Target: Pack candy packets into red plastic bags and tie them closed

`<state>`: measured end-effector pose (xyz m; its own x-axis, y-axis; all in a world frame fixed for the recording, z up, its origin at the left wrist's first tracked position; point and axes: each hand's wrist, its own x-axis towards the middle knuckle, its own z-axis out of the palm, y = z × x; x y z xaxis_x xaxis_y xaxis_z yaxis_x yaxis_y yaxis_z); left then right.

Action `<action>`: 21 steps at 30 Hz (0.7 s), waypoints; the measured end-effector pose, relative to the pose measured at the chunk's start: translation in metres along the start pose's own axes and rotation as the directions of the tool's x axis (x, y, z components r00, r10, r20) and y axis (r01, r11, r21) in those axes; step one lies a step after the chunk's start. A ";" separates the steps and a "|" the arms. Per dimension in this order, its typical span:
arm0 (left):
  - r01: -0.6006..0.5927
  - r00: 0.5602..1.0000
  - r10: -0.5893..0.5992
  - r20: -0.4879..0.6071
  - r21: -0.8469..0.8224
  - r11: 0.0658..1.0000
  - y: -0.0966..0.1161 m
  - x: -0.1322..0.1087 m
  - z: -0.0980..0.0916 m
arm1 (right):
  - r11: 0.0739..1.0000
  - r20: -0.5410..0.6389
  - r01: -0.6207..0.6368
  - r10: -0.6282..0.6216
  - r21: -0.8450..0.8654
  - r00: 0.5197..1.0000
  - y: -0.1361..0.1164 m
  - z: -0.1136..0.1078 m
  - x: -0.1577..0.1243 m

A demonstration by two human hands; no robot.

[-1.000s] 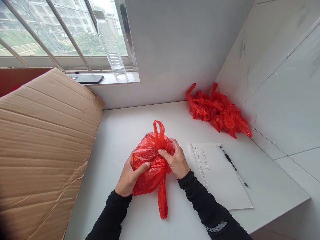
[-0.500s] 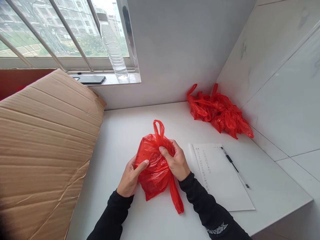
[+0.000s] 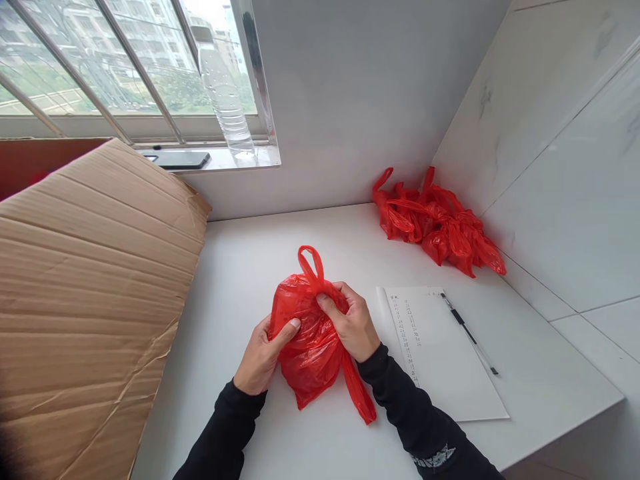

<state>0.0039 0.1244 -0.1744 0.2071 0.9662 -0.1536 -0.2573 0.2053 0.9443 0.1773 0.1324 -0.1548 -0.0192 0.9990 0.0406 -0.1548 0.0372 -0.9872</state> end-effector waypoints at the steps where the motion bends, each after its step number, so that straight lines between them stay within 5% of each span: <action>1: 0.003 1.000 -0.003 -0.004 0.001 1.000 0.000 0.000 0.000 | 1.000 0.025 -0.013 0.012 0.011 1.000 0.001 0.000 0.000; 5: 0.023 1.000 -0.022 -0.021 0.017 1.000 0.002 0.000 0.002 | 0.999 0.086 -0.042 0.041 0.010 0.995 0.001 -0.001 0.001; 12: 0.011 0.999 -0.008 -0.043 0.092 0.996 0.008 -0.002 0.008 | 0.997 -0.041 0.023 -0.026 -0.072 0.999 0.003 0.000 0.001; 21: 0.006 1.000 -0.004 -0.023 0.118 0.993 0.009 -0.002 0.008 | 0.996 -0.005 -0.006 0.006 -0.084 1.000 0.011 -0.003 0.003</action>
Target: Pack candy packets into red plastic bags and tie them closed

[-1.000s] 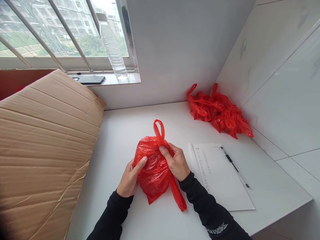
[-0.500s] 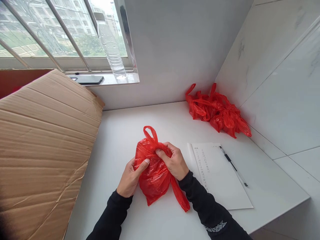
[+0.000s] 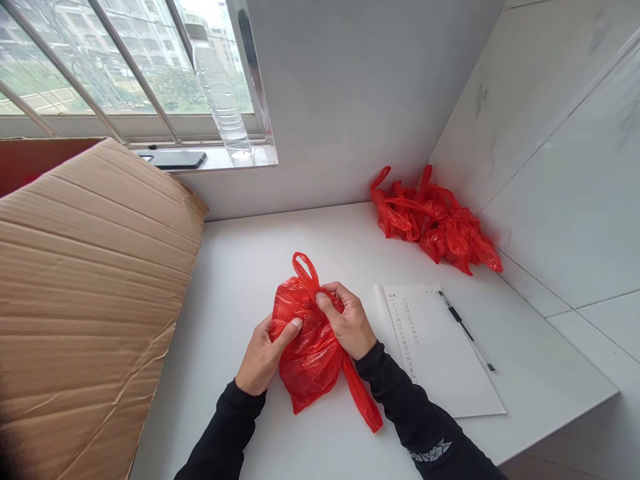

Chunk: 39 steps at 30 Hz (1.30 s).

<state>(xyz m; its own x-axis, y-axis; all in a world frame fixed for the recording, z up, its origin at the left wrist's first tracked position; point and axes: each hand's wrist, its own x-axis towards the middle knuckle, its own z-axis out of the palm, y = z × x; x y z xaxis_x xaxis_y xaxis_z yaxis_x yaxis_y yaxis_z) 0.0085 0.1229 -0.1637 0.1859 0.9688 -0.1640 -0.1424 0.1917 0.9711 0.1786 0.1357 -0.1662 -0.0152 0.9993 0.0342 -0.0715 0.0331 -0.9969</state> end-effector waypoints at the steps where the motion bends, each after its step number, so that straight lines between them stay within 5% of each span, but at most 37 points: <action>1: 0.001 1.000 -0.001 0.001 0.002 1.000 0.000 0.000 0.000 | 1.000 -0.014 0.002 -0.002 0.000 1.000 0.000 0.000 0.000; 39: 0.013 1.000 -0.014 -0.026 -0.045 0.999 -0.004 0.000 -0.002 | 0.999 0.039 -0.011 0.010 0.042 0.999 -0.004 0.002 -0.001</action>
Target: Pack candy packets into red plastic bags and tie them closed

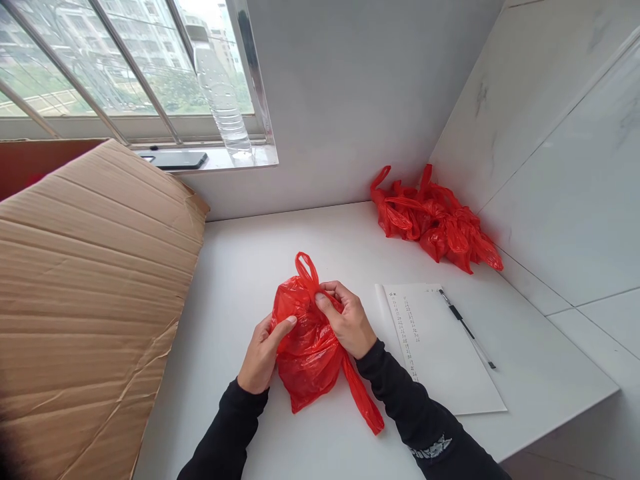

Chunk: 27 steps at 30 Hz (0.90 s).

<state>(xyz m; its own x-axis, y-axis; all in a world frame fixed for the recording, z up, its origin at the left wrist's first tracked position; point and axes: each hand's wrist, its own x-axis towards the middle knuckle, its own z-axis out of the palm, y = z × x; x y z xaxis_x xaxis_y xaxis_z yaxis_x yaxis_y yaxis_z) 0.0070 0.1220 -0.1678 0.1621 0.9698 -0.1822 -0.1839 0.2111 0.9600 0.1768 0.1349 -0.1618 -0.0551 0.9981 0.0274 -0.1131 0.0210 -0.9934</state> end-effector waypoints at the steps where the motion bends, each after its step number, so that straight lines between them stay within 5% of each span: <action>1: 0.001 1.000 -0.001 -0.003 -0.003 1.000 0.000 0.000 0.000 | 1.000 0.001 0.000 0.000 0.000 1.000 0.000 0.000 0.000; 27: 0.023 1.000 -0.023 -0.002 0.023 0.999 0.000 0.002 -0.001 | 1.000 0.005 -0.009 0.009 0.011 1.000 -0.001 -0.001 0.000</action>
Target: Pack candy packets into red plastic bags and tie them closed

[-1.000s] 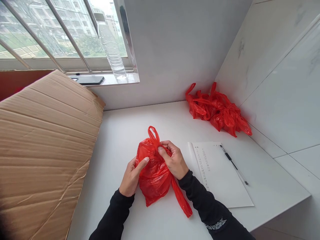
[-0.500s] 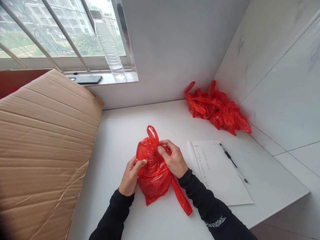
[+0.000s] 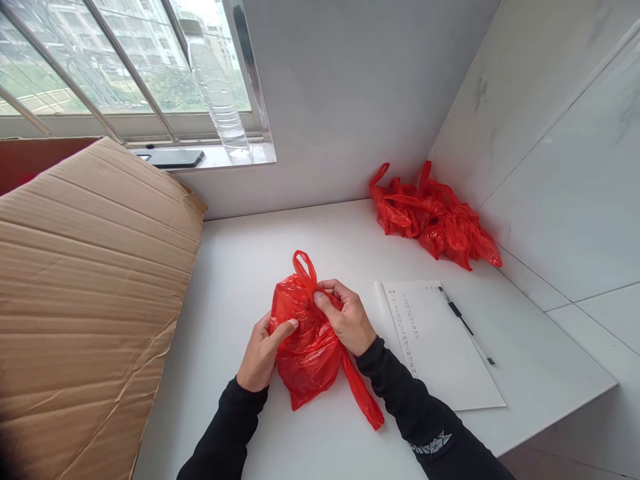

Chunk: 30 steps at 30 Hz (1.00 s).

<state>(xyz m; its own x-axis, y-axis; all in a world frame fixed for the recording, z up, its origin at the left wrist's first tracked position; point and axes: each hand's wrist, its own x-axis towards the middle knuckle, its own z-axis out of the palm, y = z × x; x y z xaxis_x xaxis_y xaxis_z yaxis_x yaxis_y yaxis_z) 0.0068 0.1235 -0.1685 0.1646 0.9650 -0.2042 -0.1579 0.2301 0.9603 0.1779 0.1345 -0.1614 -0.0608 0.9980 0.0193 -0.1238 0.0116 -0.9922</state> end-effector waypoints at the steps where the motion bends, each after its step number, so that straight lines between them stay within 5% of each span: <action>1: -0.001 1.000 0.001 0.003 -0.004 1.000 0.000 0.000 0.000 | 1.000 0.007 -0.006 0.006 0.008 1.000 0.000 0.000 0.000; 10: -0.030 0.999 0.030 -0.030 0.005 1.000 0.003 -0.002 0.002 | 0.998 0.002 -0.026 0.027 -0.065 1.000 -0.005 0.001 -0.003; 17: -0.061 0.997 0.061 0.046 0.001 0.998 0.004 -0.004 0.004 | 0.997 0.017 -0.013 0.014 -0.074 1.000 -0.008 0.003 -0.003; 25: -0.141 0.983 0.124 -0.138 -0.123 0.982 0.011 -0.009 0.016 | 0.999 -0.012 -0.016 0.017 0.028 1.000 -0.003 -0.001 -0.001; 30: -0.266 0.951 0.277 -0.140 0.092 0.959 0.005 -0.009 0.013 | 0.997 -0.027 -0.010 0.012 0.082 1.000 0.000 -0.001 -0.001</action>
<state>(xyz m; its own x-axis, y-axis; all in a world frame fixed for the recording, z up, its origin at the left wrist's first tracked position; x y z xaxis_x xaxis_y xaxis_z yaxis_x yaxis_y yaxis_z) 0.0169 0.1148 -0.1598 -0.0235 0.9987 0.0455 -0.1054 -0.0477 0.9933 0.1787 0.1340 -0.1617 -0.0360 0.9993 0.0041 -0.2035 -0.0033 -0.9791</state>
